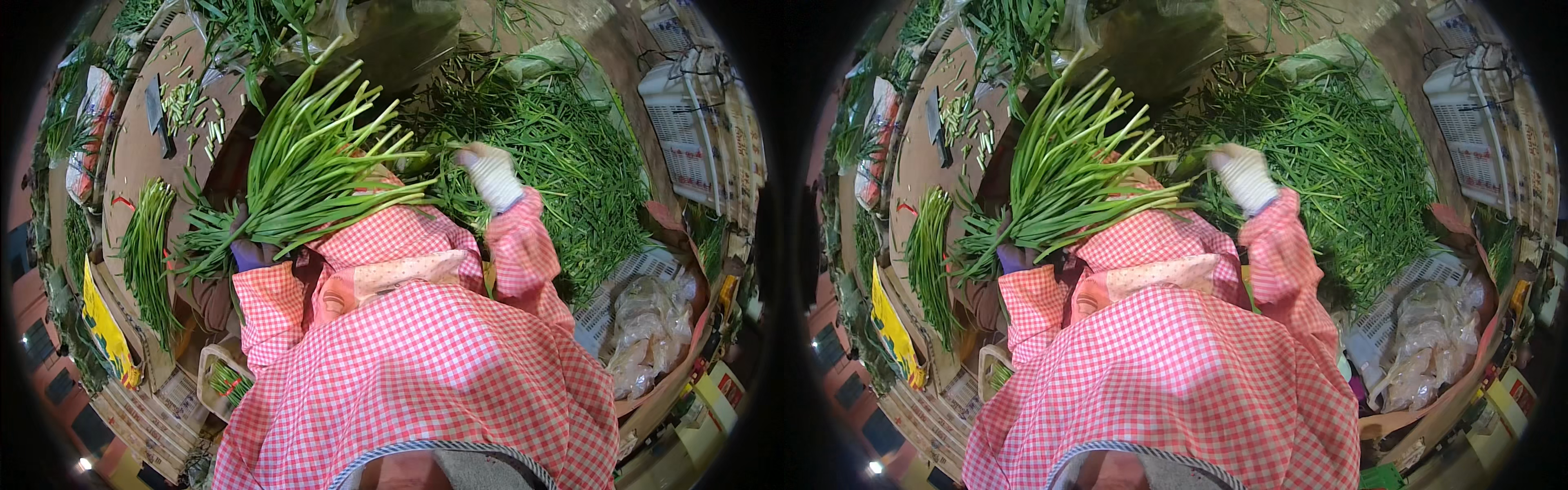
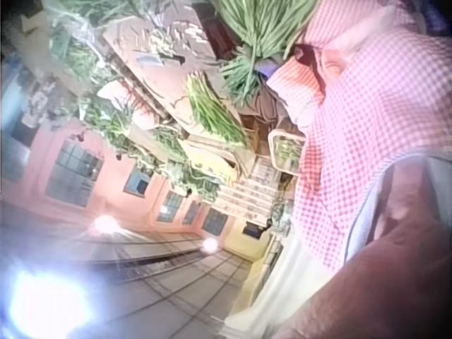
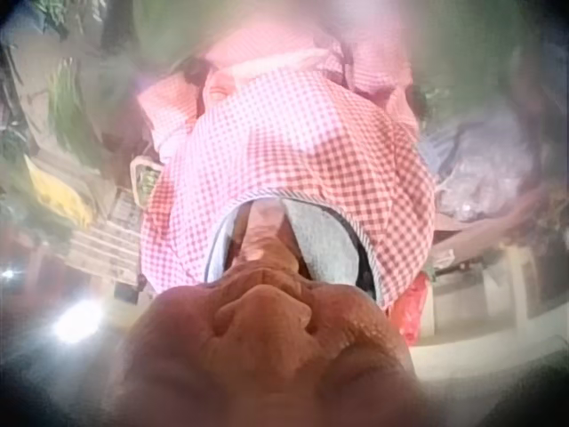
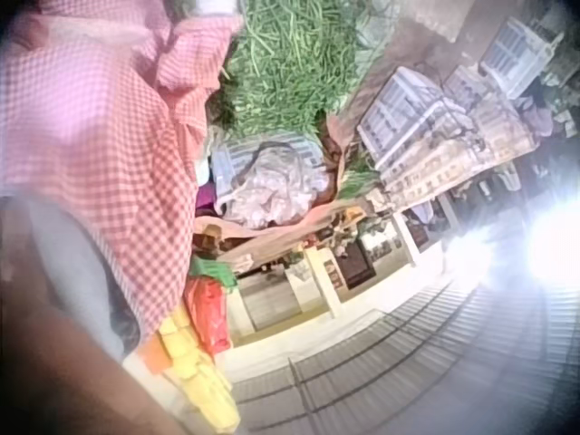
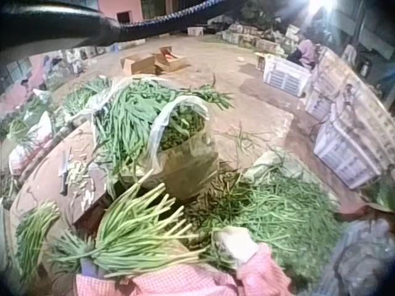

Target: The person gathers green leafy vegetables, aligns them into bunches, and secures each bunch with a red rubber band. The person places the finished bundles into a white basket and continues processing additional bunches from a pile on the table.

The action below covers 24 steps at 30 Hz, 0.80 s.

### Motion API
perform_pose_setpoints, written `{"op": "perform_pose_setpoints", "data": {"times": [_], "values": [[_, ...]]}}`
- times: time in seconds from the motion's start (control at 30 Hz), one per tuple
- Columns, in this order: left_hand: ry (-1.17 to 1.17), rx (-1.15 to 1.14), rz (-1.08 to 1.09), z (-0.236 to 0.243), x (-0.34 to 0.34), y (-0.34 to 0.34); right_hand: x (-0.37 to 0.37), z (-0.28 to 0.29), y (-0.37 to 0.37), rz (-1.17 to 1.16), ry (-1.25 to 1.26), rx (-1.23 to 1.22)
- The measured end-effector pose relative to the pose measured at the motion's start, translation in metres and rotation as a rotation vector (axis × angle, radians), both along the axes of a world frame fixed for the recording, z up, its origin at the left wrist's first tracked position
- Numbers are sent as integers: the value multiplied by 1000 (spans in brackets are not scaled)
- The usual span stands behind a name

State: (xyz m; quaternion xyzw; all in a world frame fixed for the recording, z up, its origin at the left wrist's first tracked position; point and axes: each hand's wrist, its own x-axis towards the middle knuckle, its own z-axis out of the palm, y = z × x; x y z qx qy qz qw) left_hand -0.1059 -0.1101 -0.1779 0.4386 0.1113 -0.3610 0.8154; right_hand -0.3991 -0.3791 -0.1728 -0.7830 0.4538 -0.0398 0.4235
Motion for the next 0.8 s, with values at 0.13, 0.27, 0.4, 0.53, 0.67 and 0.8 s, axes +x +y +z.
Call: {"op": "perform_pose_setpoints", "data": {"times": [0.13, 0.27, 0.4, 0.53, 0.67, 0.8], "values": [[104, -187, -135, 0, -3, 4, -32, -3, 22, -194, -103, 380], [48, -260, -216, -18, 8, 9, 3, -2, 63, 77, -8, 204], [-444, 100, -103, -25, -1, 10, 25, -5, 66, -57, -28, 374], [82, -271, -96, -34, 11, 13, 3, -18, 70, -13, -148, 360], [27, -87, -178, -23, 9, 13, -41, -21, 50, 18, 102, 103], [83, -146, -91, -16, 0, 3, -108, -13, 9, 9, 505, 64]]}}
